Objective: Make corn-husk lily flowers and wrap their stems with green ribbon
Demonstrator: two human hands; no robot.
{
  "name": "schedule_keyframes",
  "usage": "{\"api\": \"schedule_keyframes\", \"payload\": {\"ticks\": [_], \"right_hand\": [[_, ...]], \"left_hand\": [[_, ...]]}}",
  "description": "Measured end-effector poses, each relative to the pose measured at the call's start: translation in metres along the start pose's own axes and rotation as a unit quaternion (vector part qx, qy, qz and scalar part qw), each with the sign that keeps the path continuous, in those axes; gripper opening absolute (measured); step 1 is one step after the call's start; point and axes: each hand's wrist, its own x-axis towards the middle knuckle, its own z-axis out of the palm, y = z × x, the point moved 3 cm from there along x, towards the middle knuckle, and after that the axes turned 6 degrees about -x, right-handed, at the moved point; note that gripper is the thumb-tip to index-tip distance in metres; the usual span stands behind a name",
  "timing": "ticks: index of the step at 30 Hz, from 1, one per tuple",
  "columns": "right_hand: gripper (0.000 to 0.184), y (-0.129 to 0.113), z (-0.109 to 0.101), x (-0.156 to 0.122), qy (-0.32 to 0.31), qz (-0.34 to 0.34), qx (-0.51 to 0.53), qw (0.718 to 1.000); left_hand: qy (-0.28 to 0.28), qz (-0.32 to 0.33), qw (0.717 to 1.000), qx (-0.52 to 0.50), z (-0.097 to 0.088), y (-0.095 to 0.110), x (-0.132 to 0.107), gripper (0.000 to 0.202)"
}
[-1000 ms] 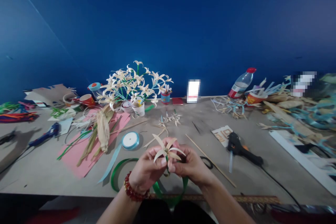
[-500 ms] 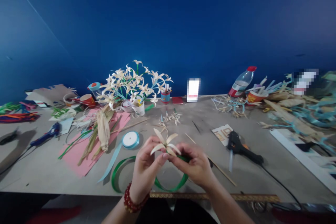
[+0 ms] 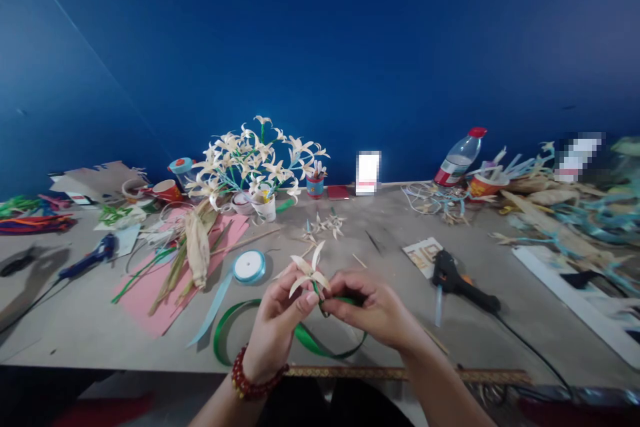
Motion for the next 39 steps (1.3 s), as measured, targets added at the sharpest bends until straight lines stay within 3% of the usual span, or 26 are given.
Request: {"api": "schedule_keyframes", "payload": {"ticks": [9, 16, 18, 21, 25, 28, 33, 39], "right_hand": [[0.010, -0.007, 0.003, -0.013, 0.084, -0.025, -0.113, 0.990], [0.011, -0.023, 0.006, -0.020, 0.100, -0.214, -0.263, 0.935], [0.012, -0.023, 0.007, -0.019, 0.096, -0.233, -0.280, 0.926], [0.011, -0.018, 0.006, -0.017, 0.096, -0.194, -0.227, 0.950], [0.004, -0.007, 0.004, -0.015, 0.103, -0.080, -0.117, 0.984], [0.007, -0.004, 0.004, -0.012, 0.072, -0.007, -0.052, 0.996], [0.012, -0.008, 0.004, -0.005, 0.013, 0.007, -0.001, 1.000], [0.029, 0.001, 0.009, -0.004, 0.002, 0.021, 0.080, 0.997]], "left_hand": [[-0.005, 0.045, 0.997, 0.067, 0.001, 0.004, 0.000, 0.006], [-0.003, 0.062, 0.991, 0.118, 0.003, 0.009, 0.000, 0.006], [-0.006, 0.057, 0.993, 0.103, 0.002, 0.009, 0.001, 0.005], [-0.016, 0.029, 0.999, 0.038, 0.002, 0.007, 0.001, 0.006], [-0.032, 0.008, 0.999, -0.039, 0.004, 0.008, 0.002, 0.005], [-0.053, -0.013, 0.995, -0.081, 0.006, 0.008, 0.003, 0.004], [-0.080, -0.048, 0.987, -0.129, 0.008, 0.008, 0.005, 0.006], [-0.099, -0.085, 0.979, -0.160, 0.005, 0.002, 0.008, 0.011]]}}
